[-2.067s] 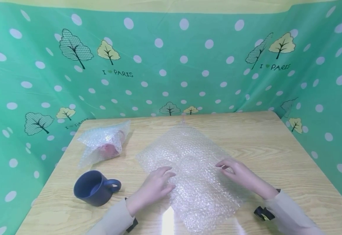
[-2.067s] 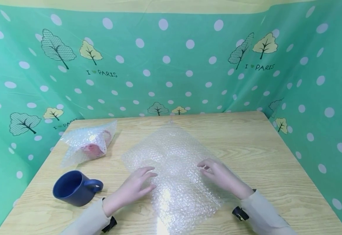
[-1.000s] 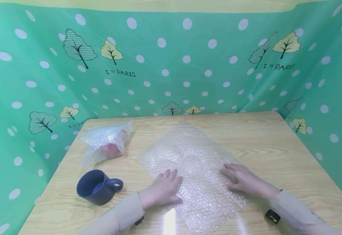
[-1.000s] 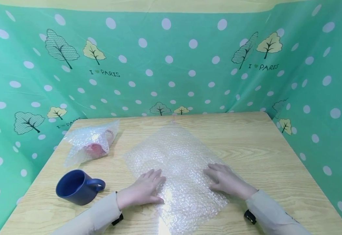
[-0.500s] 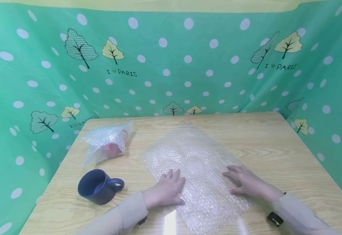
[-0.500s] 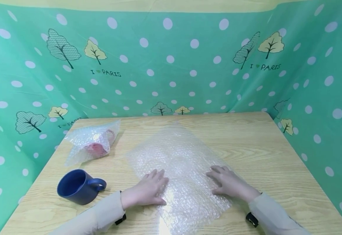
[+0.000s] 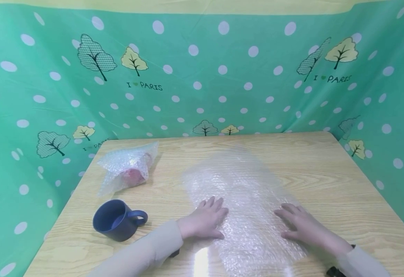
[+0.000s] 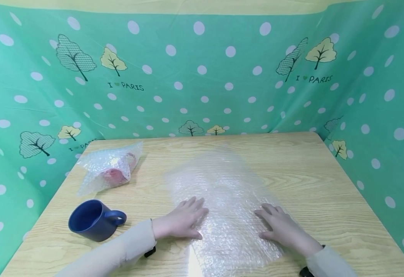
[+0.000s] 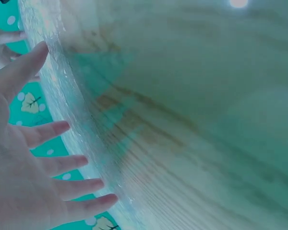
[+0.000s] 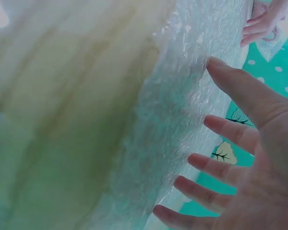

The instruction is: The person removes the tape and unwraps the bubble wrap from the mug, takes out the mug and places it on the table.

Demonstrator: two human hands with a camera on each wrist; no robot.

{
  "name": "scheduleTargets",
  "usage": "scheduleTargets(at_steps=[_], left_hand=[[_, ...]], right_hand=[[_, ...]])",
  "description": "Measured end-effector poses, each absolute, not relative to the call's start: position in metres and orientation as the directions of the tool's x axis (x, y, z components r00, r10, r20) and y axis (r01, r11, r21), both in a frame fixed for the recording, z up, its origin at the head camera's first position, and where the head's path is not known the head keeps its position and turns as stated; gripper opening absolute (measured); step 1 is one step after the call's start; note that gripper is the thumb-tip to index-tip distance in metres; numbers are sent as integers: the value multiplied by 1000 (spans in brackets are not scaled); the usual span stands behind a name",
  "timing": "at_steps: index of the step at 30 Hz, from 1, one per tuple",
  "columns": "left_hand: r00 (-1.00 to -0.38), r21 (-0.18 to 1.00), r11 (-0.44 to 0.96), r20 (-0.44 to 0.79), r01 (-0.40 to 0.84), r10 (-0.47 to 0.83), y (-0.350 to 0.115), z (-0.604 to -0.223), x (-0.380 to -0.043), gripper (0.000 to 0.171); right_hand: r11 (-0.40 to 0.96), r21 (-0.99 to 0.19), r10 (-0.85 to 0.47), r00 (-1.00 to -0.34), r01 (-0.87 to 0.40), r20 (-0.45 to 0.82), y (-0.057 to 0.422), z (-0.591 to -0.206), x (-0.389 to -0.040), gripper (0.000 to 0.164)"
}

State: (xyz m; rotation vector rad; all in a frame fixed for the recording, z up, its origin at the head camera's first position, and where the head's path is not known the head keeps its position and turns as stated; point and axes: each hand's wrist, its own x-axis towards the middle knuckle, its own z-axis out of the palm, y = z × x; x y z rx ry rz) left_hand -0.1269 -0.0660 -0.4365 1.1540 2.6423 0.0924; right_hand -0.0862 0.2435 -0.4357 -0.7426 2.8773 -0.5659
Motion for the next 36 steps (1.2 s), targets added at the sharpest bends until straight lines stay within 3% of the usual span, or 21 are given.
scheduleTargets(at_steps=[12, 36], left_hand=[[-630, 173, 668, -229, 724, 742, -45, -435, -141, 71], [-588, 169, 631, -245, 757, 771, 5, -436, -159, 64]], right_hand=[[860, -320, -412, -911, -398, 27, 255, -441, -73, 60], [886, -331, -324, -944, -324, 57, 292, -447, -61, 61]])
